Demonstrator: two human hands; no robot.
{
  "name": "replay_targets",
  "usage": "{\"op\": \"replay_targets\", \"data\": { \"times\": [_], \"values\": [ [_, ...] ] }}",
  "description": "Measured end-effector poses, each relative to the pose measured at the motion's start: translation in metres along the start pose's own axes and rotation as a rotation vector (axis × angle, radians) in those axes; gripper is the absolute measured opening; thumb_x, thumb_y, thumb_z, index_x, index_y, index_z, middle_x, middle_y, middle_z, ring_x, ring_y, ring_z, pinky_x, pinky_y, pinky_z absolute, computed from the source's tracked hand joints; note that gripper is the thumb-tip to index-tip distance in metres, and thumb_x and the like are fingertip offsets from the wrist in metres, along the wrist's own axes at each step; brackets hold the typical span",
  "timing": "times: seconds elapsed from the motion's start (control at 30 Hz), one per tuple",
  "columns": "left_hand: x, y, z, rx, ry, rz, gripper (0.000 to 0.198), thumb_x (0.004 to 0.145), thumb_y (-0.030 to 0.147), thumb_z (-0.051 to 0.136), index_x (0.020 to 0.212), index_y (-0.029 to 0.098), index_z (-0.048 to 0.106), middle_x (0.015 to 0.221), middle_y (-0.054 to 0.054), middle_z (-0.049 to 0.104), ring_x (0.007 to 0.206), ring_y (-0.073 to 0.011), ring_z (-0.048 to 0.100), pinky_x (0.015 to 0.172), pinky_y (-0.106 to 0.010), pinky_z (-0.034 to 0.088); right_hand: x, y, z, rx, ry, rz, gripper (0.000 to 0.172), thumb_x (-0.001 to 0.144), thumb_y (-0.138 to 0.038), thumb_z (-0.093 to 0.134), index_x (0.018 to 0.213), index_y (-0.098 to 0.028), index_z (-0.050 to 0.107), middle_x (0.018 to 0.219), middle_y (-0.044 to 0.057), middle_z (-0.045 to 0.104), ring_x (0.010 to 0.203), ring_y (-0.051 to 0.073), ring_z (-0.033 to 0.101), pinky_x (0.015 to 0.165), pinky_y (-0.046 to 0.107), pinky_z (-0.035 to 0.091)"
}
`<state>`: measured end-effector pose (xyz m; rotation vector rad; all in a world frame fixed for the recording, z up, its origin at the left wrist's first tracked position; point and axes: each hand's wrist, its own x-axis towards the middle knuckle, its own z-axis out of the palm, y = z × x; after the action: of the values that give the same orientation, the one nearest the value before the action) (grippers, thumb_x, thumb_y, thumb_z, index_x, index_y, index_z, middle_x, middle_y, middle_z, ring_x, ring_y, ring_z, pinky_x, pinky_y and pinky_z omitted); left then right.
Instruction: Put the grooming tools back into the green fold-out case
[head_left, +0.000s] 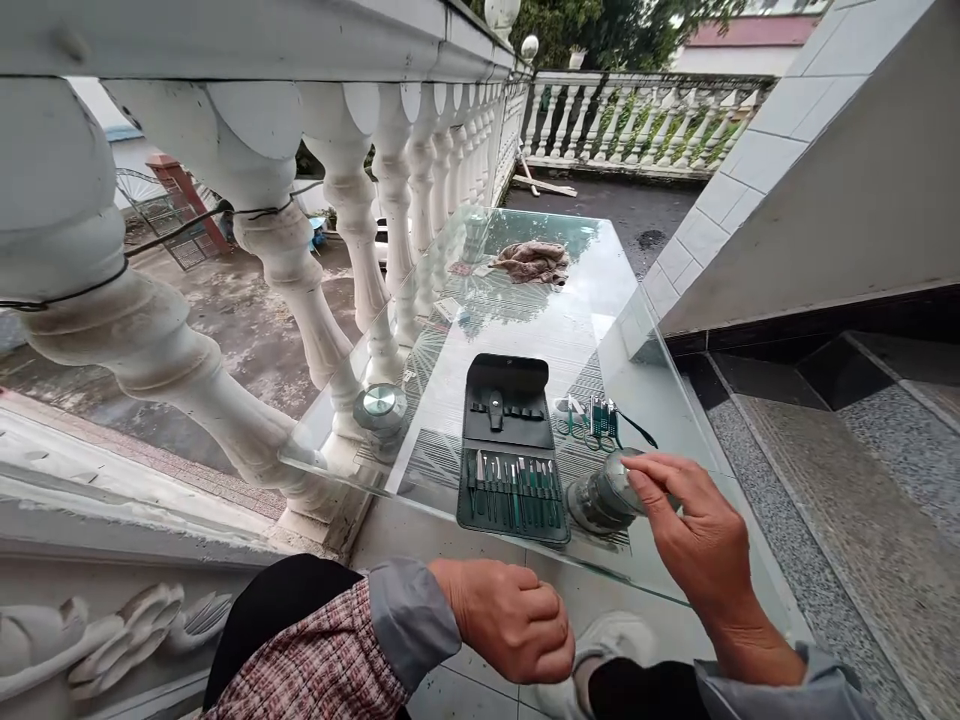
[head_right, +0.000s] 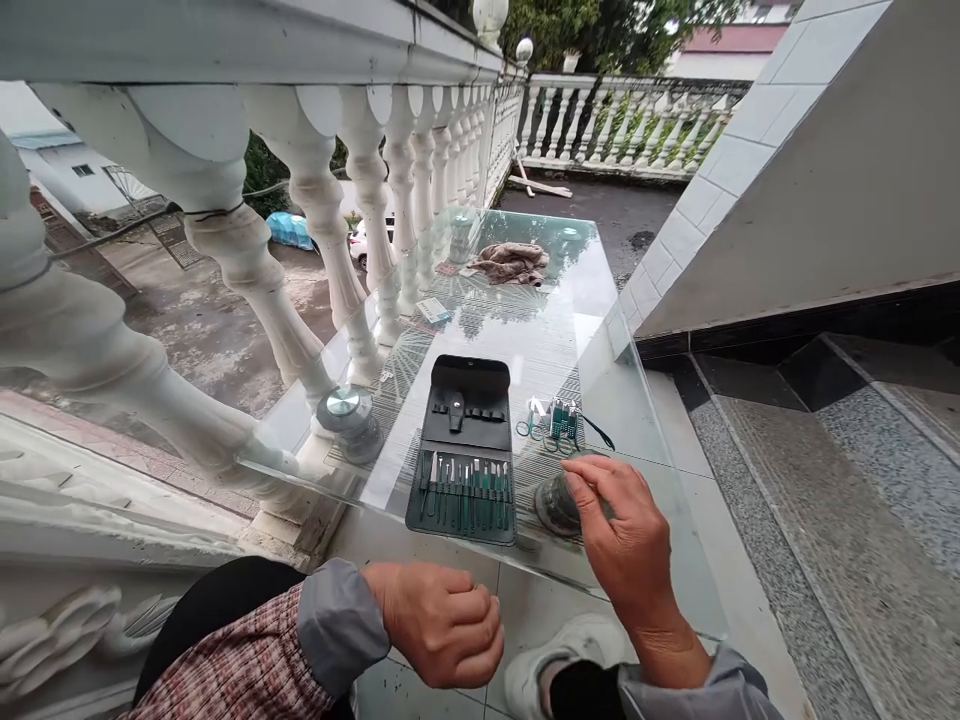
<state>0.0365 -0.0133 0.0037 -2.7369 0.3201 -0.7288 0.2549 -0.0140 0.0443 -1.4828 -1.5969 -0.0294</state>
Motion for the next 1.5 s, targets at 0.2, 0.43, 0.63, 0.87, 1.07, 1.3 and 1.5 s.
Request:
{"op": "replay_targets", "data": {
  "times": [0.2,0.43,0.63,0.87,1.07,1.3,1.5],
  "values": [
    [0.001,0.005,0.015,-0.073,0.004,0.027,0.015,0.085,0.024,0.050,0.083,0.014,0.062,0.077,-0.005,0.061,0.064,-0.0100,0.055,0.048,-0.020,0.038,-0.008,-0.012,0.031,0.029,-0.296,-0.227,0.010,0.081,-0.030,0.059,0.075,-0.022,0.056,0.080,0.005,0.059,0.082,0.022,0.052,0.075,0.039,0.044],
    [0.004,0.015,0.019,-0.142,-0.086,0.003,0.011,0.083,0.020,0.052,0.078,0.016,0.059,0.070,-0.003,0.058,0.060,-0.0108,0.053,0.046,-0.022,0.037,-0.025,-0.037,0.050,-0.017,-0.495,-0.364,0.017,0.075,-0.024,0.065,0.070,-0.021,0.050,0.078,0.004,0.053,0.078,0.020,0.046,0.067,0.033,0.039],
    [0.000,0.016,0.015,-0.103,-0.046,-0.030,0.013,0.082,0.024,0.052,0.077,0.015,0.059,0.070,-0.003,0.058,0.058,-0.0105,0.050,0.045,-0.022,0.035,-0.025,-0.031,0.057,0.040,-0.488,-0.302,0.025,0.073,-0.021,0.068,0.065,-0.021,0.044,0.074,0.002,0.051,0.075,0.018,0.044,0.065,0.031,0.038],
    [0.007,0.017,0.013,-0.072,-0.009,-0.029,0.014,0.082,0.023,0.051,0.079,0.014,0.061,0.068,-0.003,0.056,0.058,-0.0103,0.051,0.044,-0.022,0.032,-0.023,-0.030,0.058,0.016,-0.476,-0.334,0.023,0.074,-0.022,0.067,0.067,-0.021,0.045,0.077,0.003,0.052,0.077,0.019,0.046,0.067,0.032,0.038],
    [0.029,0.005,-0.010,0.000,0.021,-0.050,0.014,0.081,0.020,0.050,0.081,0.012,0.061,0.072,-0.005,0.057,0.057,-0.0108,0.051,0.044,-0.023,0.033,-0.018,-0.033,0.047,0.145,-0.334,-0.210,0.016,0.082,-0.026,0.057,0.068,-0.021,0.050,0.076,0.004,0.055,0.078,0.020,0.049,0.071,0.035,0.042],
    [0.061,-0.038,-0.047,0.105,-0.110,-0.080,0.014,0.085,0.013,0.046,0.077,0.012,0.058,0.073,-0.005,0.058,0.062,-0.0132,0.054,0.046,-0.024,0.035,0.037,0.001,0.006,0.372,0.080,0.289,0.019,0.082,-0.039,0.053,0.089,-0.021,0.056,0.080,0.001,0.057,0.069,0.015,0.053,0.064,0.031,0.044],
    [0.044,-0.071,-0.027,0.180,-0.317,-0.323,0.013,0.088,0.010,0.042,0.091,0.009,0.054,0.089,-0.012,0.061,0.077,-0.0173,0.058,0.060,-0.027,0.046,0.071,0.060,0.001,0.494,0.312,0.641,0.039,0.068,-0.044,0.063,0.096,-0.018,0.057,0.085,0.002,0.056,0.073,0.014,0.054,0.066,0.031,0.047]
  ]
}}
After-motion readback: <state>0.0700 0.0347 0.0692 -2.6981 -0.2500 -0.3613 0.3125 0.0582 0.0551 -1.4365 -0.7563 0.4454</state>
